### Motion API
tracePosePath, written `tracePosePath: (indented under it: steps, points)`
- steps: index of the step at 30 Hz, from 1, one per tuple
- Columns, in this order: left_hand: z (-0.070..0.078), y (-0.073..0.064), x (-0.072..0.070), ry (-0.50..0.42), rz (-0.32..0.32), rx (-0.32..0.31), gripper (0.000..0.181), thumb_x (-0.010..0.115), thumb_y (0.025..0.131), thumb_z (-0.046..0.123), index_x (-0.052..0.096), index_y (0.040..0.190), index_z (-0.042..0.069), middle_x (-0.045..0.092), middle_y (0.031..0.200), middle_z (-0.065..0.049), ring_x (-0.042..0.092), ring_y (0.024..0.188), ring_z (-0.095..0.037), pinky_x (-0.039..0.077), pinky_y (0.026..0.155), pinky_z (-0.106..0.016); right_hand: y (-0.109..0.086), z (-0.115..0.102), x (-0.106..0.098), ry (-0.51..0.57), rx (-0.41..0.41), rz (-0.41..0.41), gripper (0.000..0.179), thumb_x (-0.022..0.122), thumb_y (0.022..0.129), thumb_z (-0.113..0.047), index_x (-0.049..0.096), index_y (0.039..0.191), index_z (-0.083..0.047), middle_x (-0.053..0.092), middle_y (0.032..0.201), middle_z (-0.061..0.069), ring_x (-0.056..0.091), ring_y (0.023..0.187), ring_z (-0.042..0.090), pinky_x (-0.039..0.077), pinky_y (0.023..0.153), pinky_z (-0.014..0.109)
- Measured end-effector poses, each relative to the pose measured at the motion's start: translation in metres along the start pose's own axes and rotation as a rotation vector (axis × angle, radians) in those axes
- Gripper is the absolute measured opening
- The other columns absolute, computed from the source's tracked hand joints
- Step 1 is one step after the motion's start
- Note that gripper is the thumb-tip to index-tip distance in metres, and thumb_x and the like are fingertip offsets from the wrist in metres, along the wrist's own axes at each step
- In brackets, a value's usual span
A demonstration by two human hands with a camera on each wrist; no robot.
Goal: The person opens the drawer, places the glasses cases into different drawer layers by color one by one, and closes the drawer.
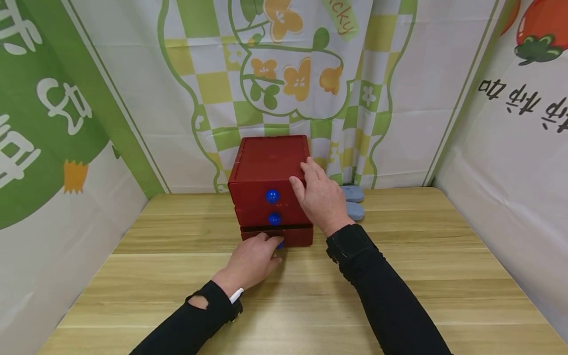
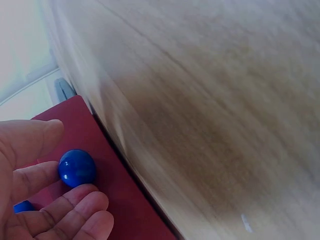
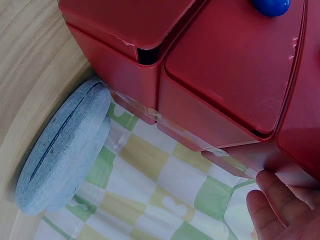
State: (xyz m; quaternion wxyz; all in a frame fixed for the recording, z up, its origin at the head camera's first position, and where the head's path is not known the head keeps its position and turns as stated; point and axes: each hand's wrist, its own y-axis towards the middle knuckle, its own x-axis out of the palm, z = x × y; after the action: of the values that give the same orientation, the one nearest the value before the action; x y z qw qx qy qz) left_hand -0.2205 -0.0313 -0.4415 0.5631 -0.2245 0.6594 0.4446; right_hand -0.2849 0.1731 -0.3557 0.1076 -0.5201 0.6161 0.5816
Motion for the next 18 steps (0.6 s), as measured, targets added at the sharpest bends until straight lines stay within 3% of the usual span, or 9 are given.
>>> tracePosePath:
  steps: [9,18]
  points:
    - [0.0034,-0.0046,-0.0044,-0.003,-0.042,0.000,0.043,0.082,0.090,0.032,0.074,0.126,0.010,0.074,0.099,-0.008,0.070,0.085,-0.023,0.060,0.071,-0.036,-0.0013,-0.0001,-0.0003,0.012,0.015,-0.026,0.060,0.050,0.110,-0.041,0.049,0.152,0.002,0.045,0.161,0.020,0.056,0.138,0.038,0.054,0.102,0.056]
    - [0.0047,-0.0072,-0.0070,-0.007,-0.051,0.002,0.041,0.082,0.091,0.032,0.074,0.124,0.010,0.075,0.098,-0.008,0.070,0.085,-0.022,0.059,0.070,-0.035,-0.0006,0.0004,0.0000,0.000,0.000,-0.003,0.059,0.051,0.110,-0.040,0.050,0.151,0.002,0.046,0.160,0.020,0.059,0.134,0.038,0.056,0.099,0.055]
